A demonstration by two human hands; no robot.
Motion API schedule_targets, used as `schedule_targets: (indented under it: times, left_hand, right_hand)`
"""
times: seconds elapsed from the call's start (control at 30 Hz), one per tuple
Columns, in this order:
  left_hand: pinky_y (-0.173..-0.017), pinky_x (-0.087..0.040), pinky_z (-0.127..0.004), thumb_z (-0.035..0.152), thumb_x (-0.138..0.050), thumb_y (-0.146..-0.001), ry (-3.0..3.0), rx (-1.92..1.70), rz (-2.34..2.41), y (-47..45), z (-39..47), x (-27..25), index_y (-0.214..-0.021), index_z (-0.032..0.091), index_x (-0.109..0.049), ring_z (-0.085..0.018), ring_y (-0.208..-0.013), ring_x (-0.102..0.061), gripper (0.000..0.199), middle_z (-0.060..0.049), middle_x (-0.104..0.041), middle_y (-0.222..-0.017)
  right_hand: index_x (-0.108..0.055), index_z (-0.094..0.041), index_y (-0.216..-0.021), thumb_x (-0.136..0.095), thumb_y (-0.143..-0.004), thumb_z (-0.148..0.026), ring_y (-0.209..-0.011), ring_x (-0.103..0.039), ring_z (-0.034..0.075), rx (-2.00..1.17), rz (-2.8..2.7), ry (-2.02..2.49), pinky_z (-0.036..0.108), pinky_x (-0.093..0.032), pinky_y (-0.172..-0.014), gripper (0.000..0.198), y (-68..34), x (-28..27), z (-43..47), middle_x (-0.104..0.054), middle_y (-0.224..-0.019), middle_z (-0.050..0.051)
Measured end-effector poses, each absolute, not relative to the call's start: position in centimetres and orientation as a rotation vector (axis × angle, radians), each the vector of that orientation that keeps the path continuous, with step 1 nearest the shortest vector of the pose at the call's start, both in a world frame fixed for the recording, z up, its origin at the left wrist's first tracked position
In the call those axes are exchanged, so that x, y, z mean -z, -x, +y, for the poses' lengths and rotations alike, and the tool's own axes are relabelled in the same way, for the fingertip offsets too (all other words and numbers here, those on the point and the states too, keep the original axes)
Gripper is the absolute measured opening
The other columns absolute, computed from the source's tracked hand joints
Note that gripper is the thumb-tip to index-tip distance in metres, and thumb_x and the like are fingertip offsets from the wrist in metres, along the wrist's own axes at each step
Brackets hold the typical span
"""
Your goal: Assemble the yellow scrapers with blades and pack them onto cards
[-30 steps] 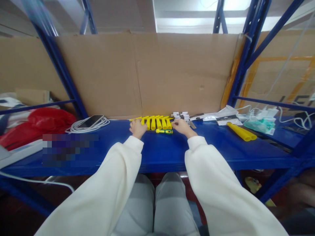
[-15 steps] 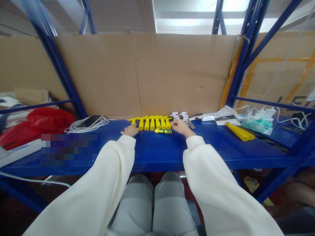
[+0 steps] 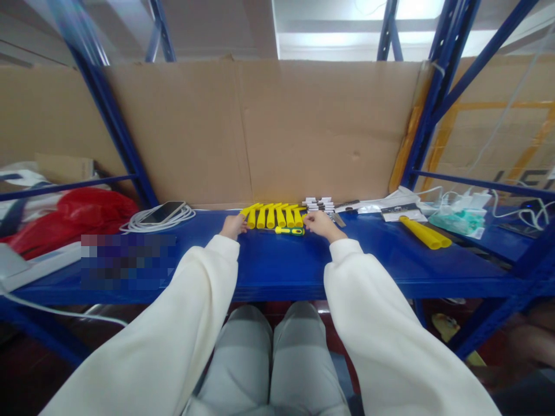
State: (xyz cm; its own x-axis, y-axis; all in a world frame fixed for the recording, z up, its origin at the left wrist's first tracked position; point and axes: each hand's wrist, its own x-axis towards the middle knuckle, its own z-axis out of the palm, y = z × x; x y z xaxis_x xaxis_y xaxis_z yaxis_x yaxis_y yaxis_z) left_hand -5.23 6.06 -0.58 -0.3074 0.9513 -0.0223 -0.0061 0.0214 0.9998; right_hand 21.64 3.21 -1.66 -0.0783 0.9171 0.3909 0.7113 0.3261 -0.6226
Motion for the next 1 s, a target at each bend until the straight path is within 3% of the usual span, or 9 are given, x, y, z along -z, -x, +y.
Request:
schedule_targets:
  times: [0.13, 0.27, 0.4, 0.5, 0.63, 0.7, 0.77, 0.87, 1.0]
  left_hand:
    - [-0.042, -0.038, -0.021, 0.014, -0.047, -0.092, -0.961, -1.409, 1.446, 4.4, 5.1, -0.3, -0.119, 0.01, -0.063, -0.01, -0.047, -0.058, 0.032, -0.013, -0.072, -0.091]
    - [-0.039, -0.034, -0.017, 0.016, -0.051, -0.091, -0.997, -1.412, 1.339, 4.1, 3.9, -0.9, -0.121, 0.021, -0.065, -0.005, -0.043, -0.052, 0.034, -0.008, -0.074, -0.097]
    - [-0.038, -0.033, -0.017, 0.015, -0.057, -0.087, -1.111, -1.299, 1.155, 3.7, 3.1, -1.1, -0.12, 0.016, -0.067, -0.006, -0.044, -0.053, 0.034, -0.009, -0.074, -0.091]
    - [-0.041, -0.038, -0.018, 0.014, -0.062, -0.084, -1.243, -1.171, 1.032, 3.2, 2.7, -0.7, -0.121, 0.013, -0.068, -0.009, -0.049, -0.058, 0.038, -0.011, -0.075, -0.089]
    - [-0.047, -0.045, -0.02, 0.012, -0.069, -0.079, -1.506, -0.962, 1.02, 2.5, 2.7, 0.0, -0.123, 0.016, -0.071, -0.017, -0.066, -0.068, 0.045, -0.013, -0.077, -0.091]
    - [-0.056, -0.052, -0.024, 0.012, -0.072, -0.078, -1.682, -0.874, 1.078, 2.2, 2.7, 0.2, -0.124, 0.016, -0.071, -0.02, -0.075, -0.07, 0.047, -0.012, -0.077, -0.092]
    - [-0.074, -0.058, -0.032, 0.015, -0.074, -0.078, -1.898, -0.854, 1.164, 2.1, 2.7, 0.4, -0.123, 0.015, -0.072, -0.023, -0.09, -0.072, 0.045, -0.011, -0.078, -0.1]
    - [-0.105, -0.049, -0.038, 0.02, -0.073, -0.081, -2.253, -0.895, 1.322, 2.0, 2.5, 0.6, -0.123, 0.015, -0.072, -0.027, -0.117, -0.066, 0.042, -0.011, -0.073, -0.123]
    - [-0.113, -0.042, -0.039, 0.021, -0.068, -0.086, -2.535, -0.832, 1.474, 1.9, 2.1, 0.7, -0.13, 0.017, -0.068, -0.027, -0.129, -0.059, 0.044, -0.01, -0.066, -0.135]
  right_hand:
    - [-0.062, -0.018, -0.06, -0.055, -0.082, -0.01, -0.049, -0.059, 0.012, -0.363, -1.824, 1.449, 0.022, -0.049, -0.057, 0.024, -21.6, 1.7, 3.2, -0.067, -0.058, 0.001]
    - [-0.062, -0.018, -0.063, -0.057, -0.083, -0.012, -0.051, -0.059, 0.012, -0.398, -1.791, 1.412, 0.022, -0.05, -0.057, 0.022, -21.6, 1.8, 3.4, -0.068, -0.06, 0.002]
    - [-0.067, -0.016, -0.085, -0.059, -0.088, -0.021, -0.06, -0.065, 0.013, -0.477, -1.616, 1.33, 0.023, -0.054, -0.061, 0.01, -21.6, 1.8, 3.9, -0.074, -0.08, 0.007]
    - [-0.063, -0.018, -0.106, -0.056, -0.094, -0.033, -0.067, -0.069, 0.013, -0.554, -1.38, 1.299, 0.022, -0.054, -0.06, 0.02, -21.6, 1.5, 4.1, -0.075, -0.099, 0.01]
    - [-0.061, -0.021, -0.109, -0.051, -0.097, -0.036, -0.063, -0.07, 0.012, -0.672, -1.178, 1.262, 0.02, -0.053, -0.053, 0.022, -21.5, 1.0, 3.9, -0.073, -0.102, 0.008]
    - [-0.062, -0.018, -0.111, -0.055, -0.095, -0.026, -0.057, -0.068, 0.011, -0.705, -1.113, 1.27, 0.02, -0.054, -0.052, 0.02, -21.3, 0.8, 3.7, -0.073, -0.097, 0.007]
    - [-0.063, -0.015, -0.116, -0.057, -0.091, -0.016, -0.053, -0.066, 0.009, -0.716, -1.072, 1.283, 0.019, -0.053, -0.051, 0.026, -20.9, 0.6, 3.5, -0.073, -0.094, 0.008]
    - [-0.063, -0.012, -0.122, -0.057, -0.088, -0.008, -0.052, -0.064, 0.008, -0.73, -1.094, 1.29, 0.018, -0.052, -0.05, 0.035, -20.3, 0.6, 3.2, -0.073, -0.092, 0.009]
    - [-0.065, -0.015, -0.127, -0.058, -0.087, -0.009, -0.064, -0.067, 0.011, -0.779, -1.274, 1.241, 0.02, -0.054, -0.057, 0.041, -19.4, 0.8, 2.9, -0.075, -0.096, 0.008]
